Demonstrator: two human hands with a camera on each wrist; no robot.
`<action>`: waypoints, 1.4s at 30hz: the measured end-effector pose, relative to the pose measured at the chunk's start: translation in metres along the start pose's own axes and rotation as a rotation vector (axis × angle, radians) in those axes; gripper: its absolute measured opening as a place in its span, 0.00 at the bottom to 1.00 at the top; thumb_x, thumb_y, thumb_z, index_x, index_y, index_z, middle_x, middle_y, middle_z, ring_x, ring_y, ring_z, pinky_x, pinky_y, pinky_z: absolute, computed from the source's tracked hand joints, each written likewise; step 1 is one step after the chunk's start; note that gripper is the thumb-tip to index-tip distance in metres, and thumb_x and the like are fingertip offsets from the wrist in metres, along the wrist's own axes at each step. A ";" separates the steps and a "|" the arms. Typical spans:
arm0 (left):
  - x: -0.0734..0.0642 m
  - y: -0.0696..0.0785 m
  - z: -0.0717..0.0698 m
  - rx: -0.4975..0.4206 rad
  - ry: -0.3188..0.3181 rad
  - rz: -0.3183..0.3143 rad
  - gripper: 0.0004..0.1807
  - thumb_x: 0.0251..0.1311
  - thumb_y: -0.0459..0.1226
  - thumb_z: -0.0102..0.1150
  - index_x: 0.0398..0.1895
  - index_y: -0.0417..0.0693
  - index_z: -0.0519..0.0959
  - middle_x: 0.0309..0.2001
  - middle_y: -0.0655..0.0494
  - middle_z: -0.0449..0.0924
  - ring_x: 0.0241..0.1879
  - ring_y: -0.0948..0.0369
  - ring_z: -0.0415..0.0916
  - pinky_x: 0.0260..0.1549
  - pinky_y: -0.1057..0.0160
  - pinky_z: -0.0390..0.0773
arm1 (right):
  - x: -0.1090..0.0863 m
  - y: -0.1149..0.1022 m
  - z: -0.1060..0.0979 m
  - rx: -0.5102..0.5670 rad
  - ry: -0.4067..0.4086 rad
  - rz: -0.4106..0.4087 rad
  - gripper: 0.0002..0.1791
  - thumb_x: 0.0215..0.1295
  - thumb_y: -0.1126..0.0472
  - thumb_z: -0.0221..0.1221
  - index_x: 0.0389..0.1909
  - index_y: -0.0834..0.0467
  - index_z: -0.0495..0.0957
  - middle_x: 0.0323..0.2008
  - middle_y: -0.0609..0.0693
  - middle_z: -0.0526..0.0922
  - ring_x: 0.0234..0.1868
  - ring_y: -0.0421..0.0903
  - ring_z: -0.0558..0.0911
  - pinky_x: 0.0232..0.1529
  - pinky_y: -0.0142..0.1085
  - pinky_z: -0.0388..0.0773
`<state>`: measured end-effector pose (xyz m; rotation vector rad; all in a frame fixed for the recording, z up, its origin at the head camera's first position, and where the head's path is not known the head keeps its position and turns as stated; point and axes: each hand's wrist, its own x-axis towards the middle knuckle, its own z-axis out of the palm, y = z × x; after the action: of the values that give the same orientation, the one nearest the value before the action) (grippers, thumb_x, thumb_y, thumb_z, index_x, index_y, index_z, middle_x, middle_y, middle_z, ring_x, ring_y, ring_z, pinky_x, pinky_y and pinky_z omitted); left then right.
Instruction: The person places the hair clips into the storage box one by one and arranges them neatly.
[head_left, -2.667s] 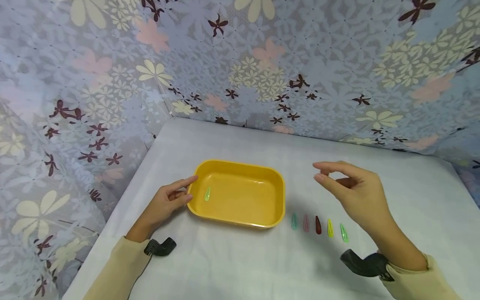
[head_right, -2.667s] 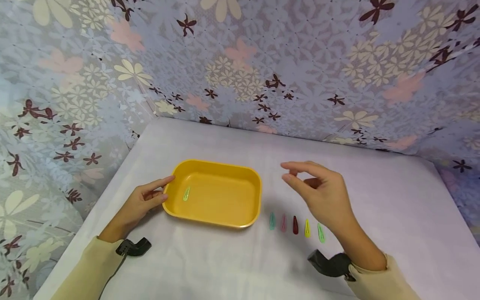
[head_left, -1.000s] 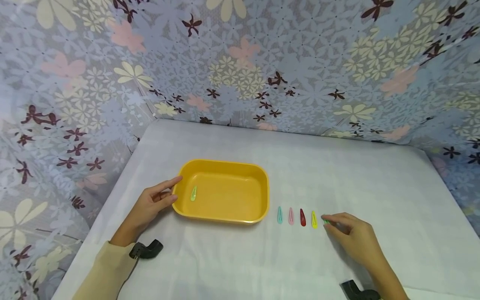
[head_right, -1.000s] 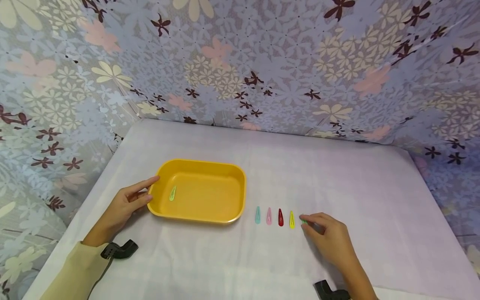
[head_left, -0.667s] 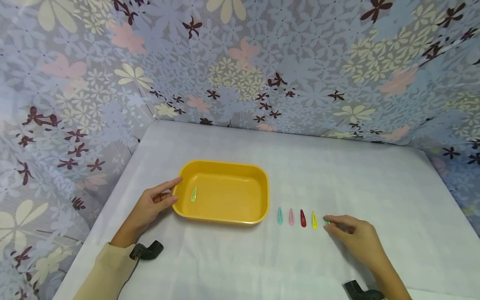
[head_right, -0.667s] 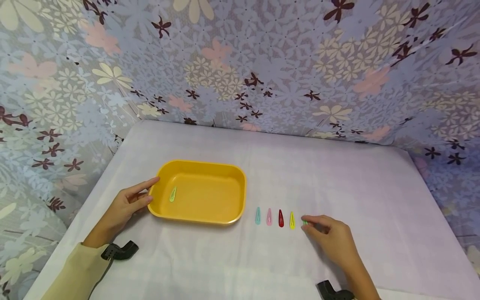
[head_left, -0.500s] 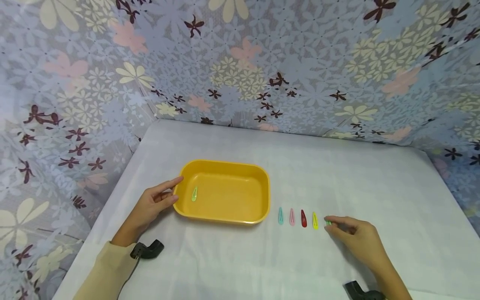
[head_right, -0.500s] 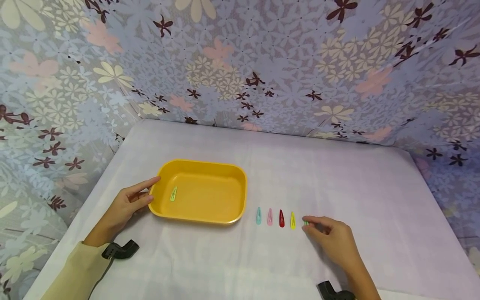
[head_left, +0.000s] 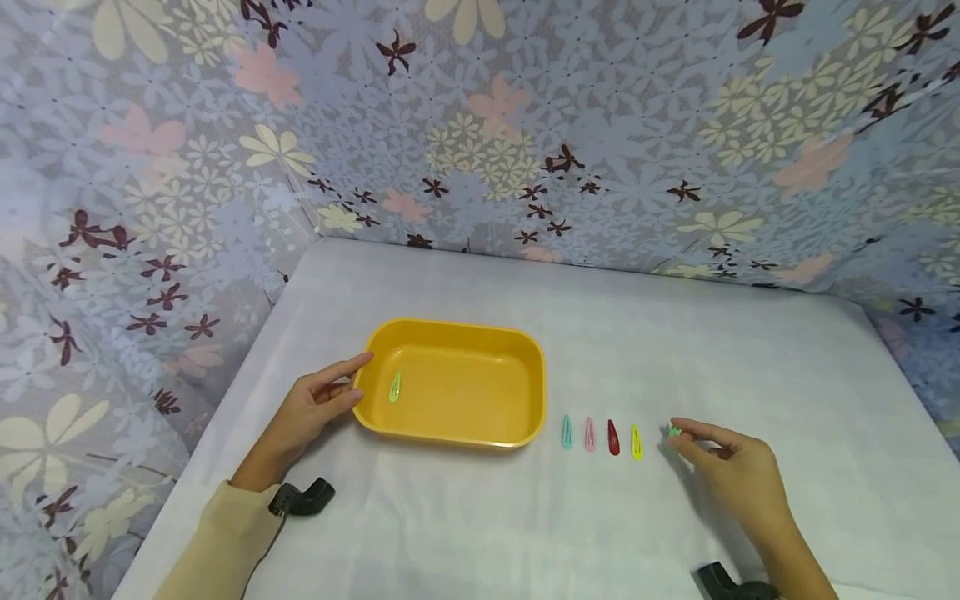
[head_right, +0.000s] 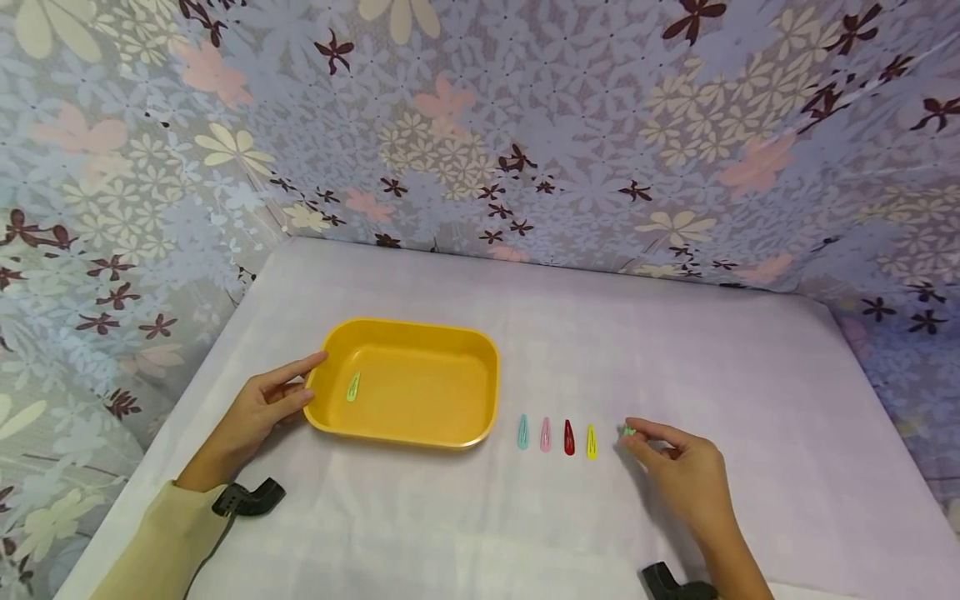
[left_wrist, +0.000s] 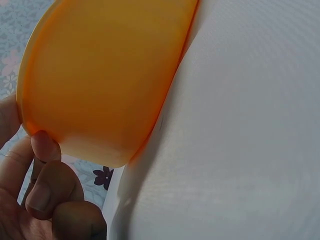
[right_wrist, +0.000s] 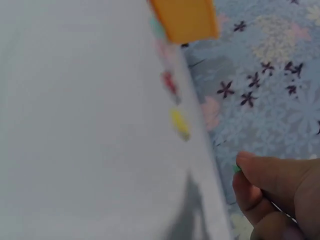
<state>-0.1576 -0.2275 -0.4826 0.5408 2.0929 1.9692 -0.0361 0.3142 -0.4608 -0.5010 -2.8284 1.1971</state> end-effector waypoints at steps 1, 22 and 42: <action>0.000 0.000 0.000 -0.001 0.002 -0.002 0.28 0.69 0.28 0.61 0.72 0.35 0.69 0.53 0.36 0.76 0.30 0.62 0.71 0.31 0.71 0.76 | 0.001 -0.003 -0.001 0.006 0.015 -0.004 0.25 0.64 0.40 0.68 0.54 0.51 0.87 0.36 0.40 0.86 0.18 0.38 0.63 0.14 0.37 0.60; 0.001 0.002 0.000 0.002 -0.004 -0.010 0.28 0.70 0.29 0.60 0.73 0.37 0.69 0.43 0.50 0.72 0.28 0.66 0.67 0.29 0.70 0.72 | 0.008 -0.097 0.001 0.124 0.089 -0.275 0.16 0.62 0.49 0.72 0.49 0.49 0.90 0.35 0.38 0.86 0.12 0.43 0.60 0.10 0.38 0.58; 0.001 0.003 -0.001 0.002 0.001 -0.020 0.28 0.70 0.30 0.60 0.73 0.38 0.69 0.51 0.35 0.73 0.30 0.62 0.69 0.32 0.71 0.75 | 0.019 -0.175 0.069 0.238 -0.217 -0.417 0.11 0.62 0.50 0.72 0.45 0.45 0.90 0.13 0.47 0.73 0.08 0.40 0.59 0.09 0.32 0.56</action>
<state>-0.1582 -0.2278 -0.4800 0.5172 2.0928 1.9565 -0.1134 0.1577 -0.3877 0.2326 -2.6982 1.5317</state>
